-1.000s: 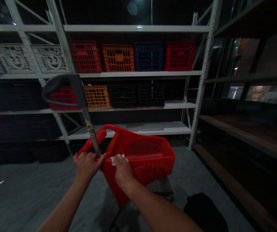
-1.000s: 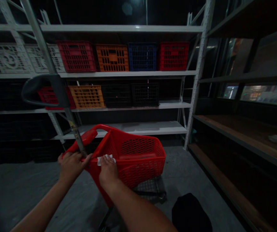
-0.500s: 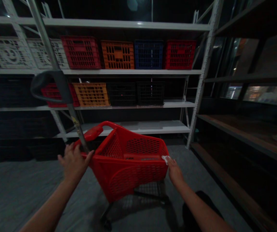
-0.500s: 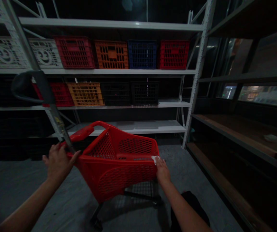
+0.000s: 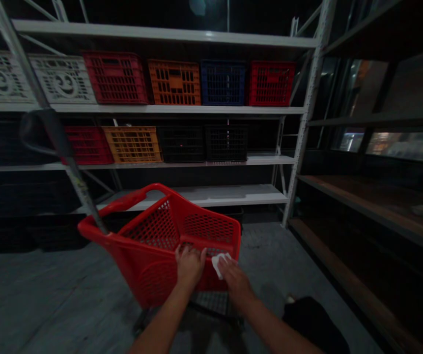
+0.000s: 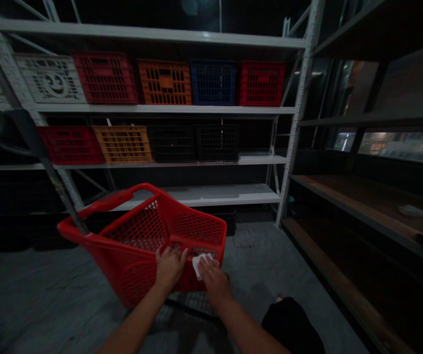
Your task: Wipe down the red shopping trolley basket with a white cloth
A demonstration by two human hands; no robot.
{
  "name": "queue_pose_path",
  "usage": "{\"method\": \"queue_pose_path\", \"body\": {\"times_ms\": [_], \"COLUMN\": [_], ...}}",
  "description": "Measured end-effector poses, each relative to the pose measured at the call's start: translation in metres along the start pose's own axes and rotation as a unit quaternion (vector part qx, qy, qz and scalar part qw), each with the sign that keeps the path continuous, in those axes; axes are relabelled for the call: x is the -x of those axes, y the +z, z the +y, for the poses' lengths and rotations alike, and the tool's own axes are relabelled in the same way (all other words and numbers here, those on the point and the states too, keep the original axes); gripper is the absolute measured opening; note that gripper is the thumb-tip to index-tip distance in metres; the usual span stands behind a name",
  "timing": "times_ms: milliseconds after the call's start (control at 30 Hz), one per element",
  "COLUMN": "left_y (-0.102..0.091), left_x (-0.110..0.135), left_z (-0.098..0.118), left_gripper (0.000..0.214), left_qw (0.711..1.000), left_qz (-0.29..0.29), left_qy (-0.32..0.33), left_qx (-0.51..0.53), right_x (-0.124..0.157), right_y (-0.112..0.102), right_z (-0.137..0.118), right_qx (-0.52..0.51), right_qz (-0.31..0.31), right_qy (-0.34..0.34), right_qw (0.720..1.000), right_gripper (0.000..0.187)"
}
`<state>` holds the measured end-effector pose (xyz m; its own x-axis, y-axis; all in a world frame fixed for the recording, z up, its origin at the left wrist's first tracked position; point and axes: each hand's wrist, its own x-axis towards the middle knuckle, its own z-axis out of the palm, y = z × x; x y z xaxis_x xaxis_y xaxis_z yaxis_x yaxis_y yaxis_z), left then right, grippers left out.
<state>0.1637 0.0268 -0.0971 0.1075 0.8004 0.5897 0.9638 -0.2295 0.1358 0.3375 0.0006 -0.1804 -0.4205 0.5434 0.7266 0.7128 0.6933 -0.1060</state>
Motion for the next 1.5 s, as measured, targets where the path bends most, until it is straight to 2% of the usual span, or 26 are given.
{"method": "queue_pose_path", "body": {"times_ms": [67, 100, 200, 267, 333, 467, 567, 700, 800, 900, 967, 1067, 1167, 1233, 1300, 1367, 1500], "left_y": [0.000, 0.000, 0.000, 0.001, 0.002, 0.000, -0.001, -0.002, -0.002, -0.005, -0.008, -0.011, -0.012, -0.011, -0.010, -0.010, -0.014], "left_x": [0.002, 0.002, 0.002, 0.002, 0.001, 0.002, 0.005, 0.008, 0.009, 0.010, 0.011, 0.013, 0.015, 0.017, 0.018, 0.020, 0.025], "left_z": [-0.013, -0.019, -0.029, -0.030, -0.029, -0.031, -0.035, -0.037, -0.036, -0.036, -0.037, -0.038, -0.037, -0.036, -0.038, -0.041, -0.049], "left_gripper": [0.045, 0.044, 0.042, 0.041, 0.040, 0.040, 0.039, 0.039, 0.037, 0.036, 0.035, 0.034, 0.034, 0.034, 0.034, 0.033, 0.032], "left_qw": [1.000, 1.000, 1.000, 1.000, 1.000, 1.000, 0.999, 0.999, 0.999, 0.999, 0.999, 0.998, 0.998, 0.998, 0.998, 0.998, 0.998], "left_qz": [-0.007, -0.011, -0.009, -0.007, -0.010, -0.024, -0.031, -0.035, -0.040, -0.045, -0.049, -0.057, -0.055, -0.052, -0.052, -0.051, -0.053], "left_qy": [0.004, 0.004, -0.002, -0.003, -0.002, 0.005, 0.010, 0.016, 0.009, 0.010, 0.014, 0.010, 0.008, 0.012, 0.013, 0.014, 0.028], "left_qx": [0.012, 0.015, 0.014, 0.012, 0.009, 0.003, 0.004, 0.005, 0.000, -0.001, 0.002, 0.011, 0.017, 0.018, 0.020, 0.023, 0.028], "right_x": [0.004, 0.004, 0.001, 0.001, 0.004, 0.014, 0.013, 0.007, 0.013, 0.027, 0.031, 0.022, 0.003, -0.004, 0.000, 0.014, 0.046], "right_y": [-0.009, -0.012, -0.009, -0.001, 0.007, 0.012, 0.008, 0.008, 0.012, 0.015, 0.014, 0.010, 0.010, 0.014, 0.017, 0.019, 0.013], "right_z": [0.013, 0.021, 0.043, 0.044, 0.033, 0.011, 0.025, 0.050, 0.030, -0.002, -0.007, 0.019, 0.058, 0.069, 0.059, 0.034, -0.017], "right_qx": [-0.015, -0.018, -0.013, -0.011, -0.024, -0.062, -0.062, -0.042, -0.066, -0.093, -0.098, -0.093, -0.084, -0.087, -0.098, -0.111, -0.127], "right_qz": [-0.030, -0.040, -0.027, 0.006, 0.032, 0.041, 0.041, 0.079, 0.090, 0.063, 0.048, 0.055, 0.070, 0.077, 0.093, 0.100, 0.047], "right_qy": [-0.047, -0.049, 0.019, 0.074, 0.094, 0.058, 0.029, 0.078, 0.086, 0.069, 0.045, 0.018, 0.054, 0.089, 0.116, 0.123, 0.069], "right_qw": [0.998, 0.998, 0.999, 0.997, 0.995, 0.996, 0.997, 0.993, 0.990, 0.991, 0.993, 0.994, 0.993, 0.989, 0.984, 0.981, 0.988], "right_gripper": [0.056, 0.057, 0.057, 0.055, 0.054, 0.053, 0.053, 0.054, 0.053, 0.053, 0.053, 0.052, 0.048, 0.046, 0.046, 0.047, 0.051]}}
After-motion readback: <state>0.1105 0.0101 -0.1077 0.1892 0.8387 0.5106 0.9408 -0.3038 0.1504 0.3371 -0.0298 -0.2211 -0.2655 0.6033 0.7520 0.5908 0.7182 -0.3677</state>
